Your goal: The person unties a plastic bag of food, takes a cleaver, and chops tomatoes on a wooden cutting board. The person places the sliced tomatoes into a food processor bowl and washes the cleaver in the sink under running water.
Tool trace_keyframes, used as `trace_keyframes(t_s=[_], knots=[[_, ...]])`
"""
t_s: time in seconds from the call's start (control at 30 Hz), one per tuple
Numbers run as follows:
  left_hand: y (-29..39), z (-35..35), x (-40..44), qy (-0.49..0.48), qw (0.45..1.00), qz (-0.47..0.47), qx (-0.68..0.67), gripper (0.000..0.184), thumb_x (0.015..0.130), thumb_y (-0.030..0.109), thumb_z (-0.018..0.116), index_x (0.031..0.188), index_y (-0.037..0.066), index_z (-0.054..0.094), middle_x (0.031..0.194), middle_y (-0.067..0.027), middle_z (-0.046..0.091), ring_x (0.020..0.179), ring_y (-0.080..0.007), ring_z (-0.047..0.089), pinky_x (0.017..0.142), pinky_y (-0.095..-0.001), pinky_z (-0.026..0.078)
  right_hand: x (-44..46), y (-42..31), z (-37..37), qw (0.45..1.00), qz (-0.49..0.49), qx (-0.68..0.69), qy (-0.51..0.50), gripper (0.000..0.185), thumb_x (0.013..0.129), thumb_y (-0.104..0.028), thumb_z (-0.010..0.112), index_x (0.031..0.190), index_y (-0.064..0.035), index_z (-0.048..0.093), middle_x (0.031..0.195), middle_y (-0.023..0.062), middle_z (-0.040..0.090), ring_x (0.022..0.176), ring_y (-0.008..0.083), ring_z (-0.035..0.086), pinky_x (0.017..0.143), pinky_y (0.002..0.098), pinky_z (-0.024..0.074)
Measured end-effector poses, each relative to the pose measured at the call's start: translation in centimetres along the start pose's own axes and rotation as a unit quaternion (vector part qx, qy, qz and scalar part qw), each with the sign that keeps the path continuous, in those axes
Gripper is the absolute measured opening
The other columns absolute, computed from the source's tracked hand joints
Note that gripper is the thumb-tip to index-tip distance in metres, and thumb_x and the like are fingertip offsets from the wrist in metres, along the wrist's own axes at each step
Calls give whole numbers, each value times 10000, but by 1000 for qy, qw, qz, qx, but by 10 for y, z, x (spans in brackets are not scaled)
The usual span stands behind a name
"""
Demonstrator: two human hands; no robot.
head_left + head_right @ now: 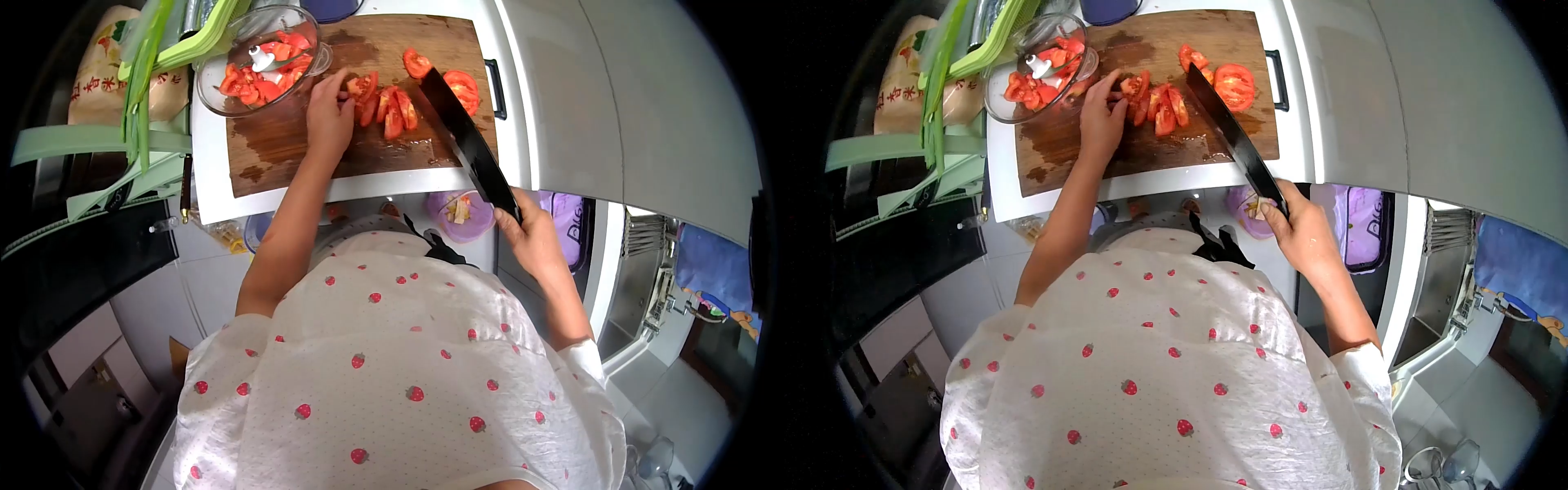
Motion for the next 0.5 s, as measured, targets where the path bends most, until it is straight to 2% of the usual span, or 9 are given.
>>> trace_keyframes(t_s=[0.07,0.13,0.2,0.23,0.3,0.33,0.4,0.5], knots=[[-5,-4,-9,45,999,-30,-4,378,793,-21,614,1161,41,559,1065,-102,565,840,-180,595,741,-276,492,7,-7,0,1000,-11,15,-4,272,872,-139,581,1111,-16,540,765,209,634,747,361,636,666,371,484],[-3,-5,-14,50,998,-40,-1,336,792,6,639,1120,40,578,1002,-101,574,847,-182,592,747,-284,490,20,-21,1,999,-28,30,-9,266,874,-137,577,1107,-14,538,743,203,632,728,355,637,658,373,485],[-3,-8,-14,61,995,-51,60,283,780,56,670,1054,37,603,932,-93,601,840,-196,591,754,-309,481,33,-36,5,998,-15,-15,-56,295,889,-167,579,1125,1,529,710,186,580,621,237,557,634,337,460],[-2,-9,-14,63,995,-52,60,283,780,56,670,1054,37,603,932,-93,601,840,-196,591,754,-309,481,40,-35,7,998,-17,-16,-57,295,889,-167,579,1125,1,529,710,186,580,621,237,557,634,337,460],[2,-13,-11,91,988,-38,119,236,768,131,697,979,45,634,851,-86,619,820,-229,581,757,-344,462,52,-39,13,991,-101,-83,-39,303,886,-181,579,1118,6,524,694,226,568,619,323,576,616,372,457],[2,-13,-10,93,988,-40,119,236,768,131,697,979,45,634,851,-86,619,820,-229,581,757,-344,462,56,-43,13,990,-102,-85,-40,303,886,-181,579,1118,6,524,694,226,568,619,323,576,616,372,457],[2,-11,-9,77,987,-57,130,201,725,165,709,892,71,649,806,-75,599,794,-260,538,753,-368,422,61,-54,15,988,-107,-99,-54,253,880,-197,562,1042,-6,528,687,243,583,675,418,574,611,455,440],[0,-9,-9,86,987,-54,123,158,720,177,708,834,75,665,795,-71,601,784,-261,533,748,-371,424,69,-55,20,986,-125,-97,-58,231,876,-172,555,1038,-11,521,706,250,586,708,427,578,629,473,432]])
Point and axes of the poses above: each hand's wrist, its own x-axis towards the middle knuckle, its own z-axis out of the palm, y = z × x, the point moved 5 cm from there along x, towards the middle knuckle
